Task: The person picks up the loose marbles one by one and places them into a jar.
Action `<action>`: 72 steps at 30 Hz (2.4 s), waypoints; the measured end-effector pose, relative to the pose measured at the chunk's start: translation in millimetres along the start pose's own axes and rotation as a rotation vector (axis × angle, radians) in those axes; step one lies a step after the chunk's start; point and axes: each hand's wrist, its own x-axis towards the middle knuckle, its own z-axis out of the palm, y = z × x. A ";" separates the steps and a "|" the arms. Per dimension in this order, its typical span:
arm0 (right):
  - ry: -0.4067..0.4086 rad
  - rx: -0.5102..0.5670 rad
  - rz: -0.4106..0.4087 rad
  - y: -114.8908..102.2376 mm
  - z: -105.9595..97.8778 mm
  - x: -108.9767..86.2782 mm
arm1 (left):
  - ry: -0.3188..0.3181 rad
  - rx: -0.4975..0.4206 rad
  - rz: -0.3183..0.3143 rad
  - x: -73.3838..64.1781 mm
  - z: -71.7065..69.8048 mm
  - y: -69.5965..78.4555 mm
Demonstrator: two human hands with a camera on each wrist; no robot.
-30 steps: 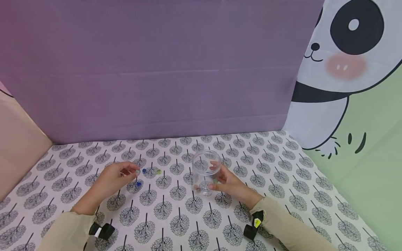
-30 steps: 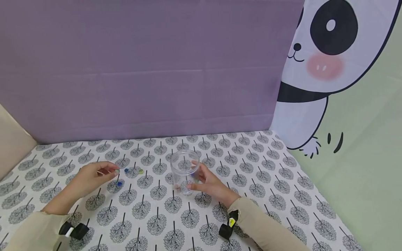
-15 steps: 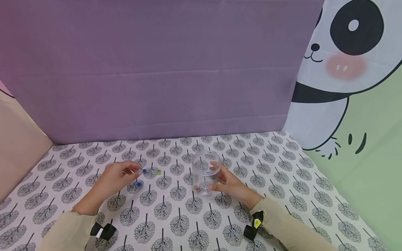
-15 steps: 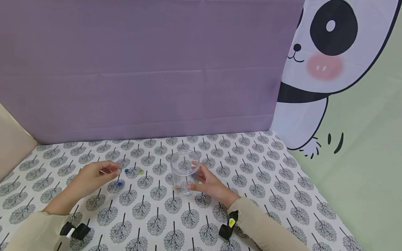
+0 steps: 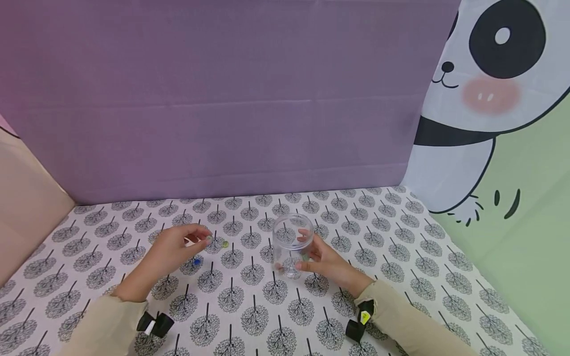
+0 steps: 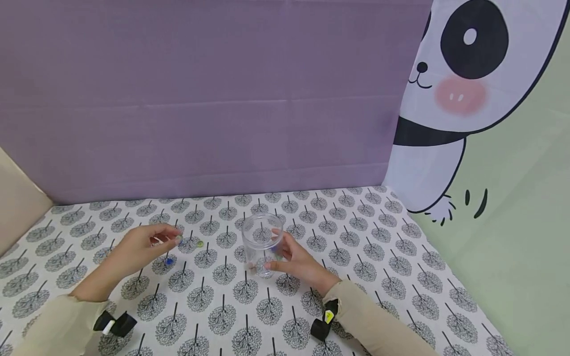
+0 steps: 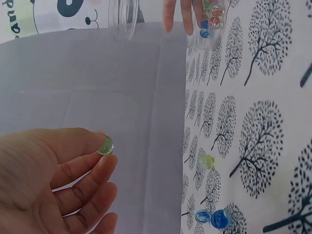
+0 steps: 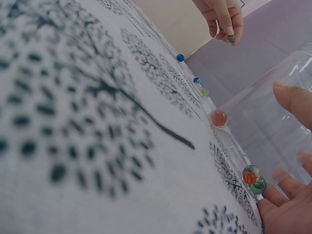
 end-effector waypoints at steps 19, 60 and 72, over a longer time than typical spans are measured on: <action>-0.012 0.006 0.005 -0.9 0.2 0.1 | -0.022 -0.038 0.027 10.0 6.9 18.5; 0.015 -0.012 0.039 -0.1 0.9 0.9 | -0.046 -0.161 0.072 36.9 27.1 60.7; -0.005 0.002 0.020 0.8 -0.2 1.3 | -0.040 -0.151 0.091 42.5 32.5 69.8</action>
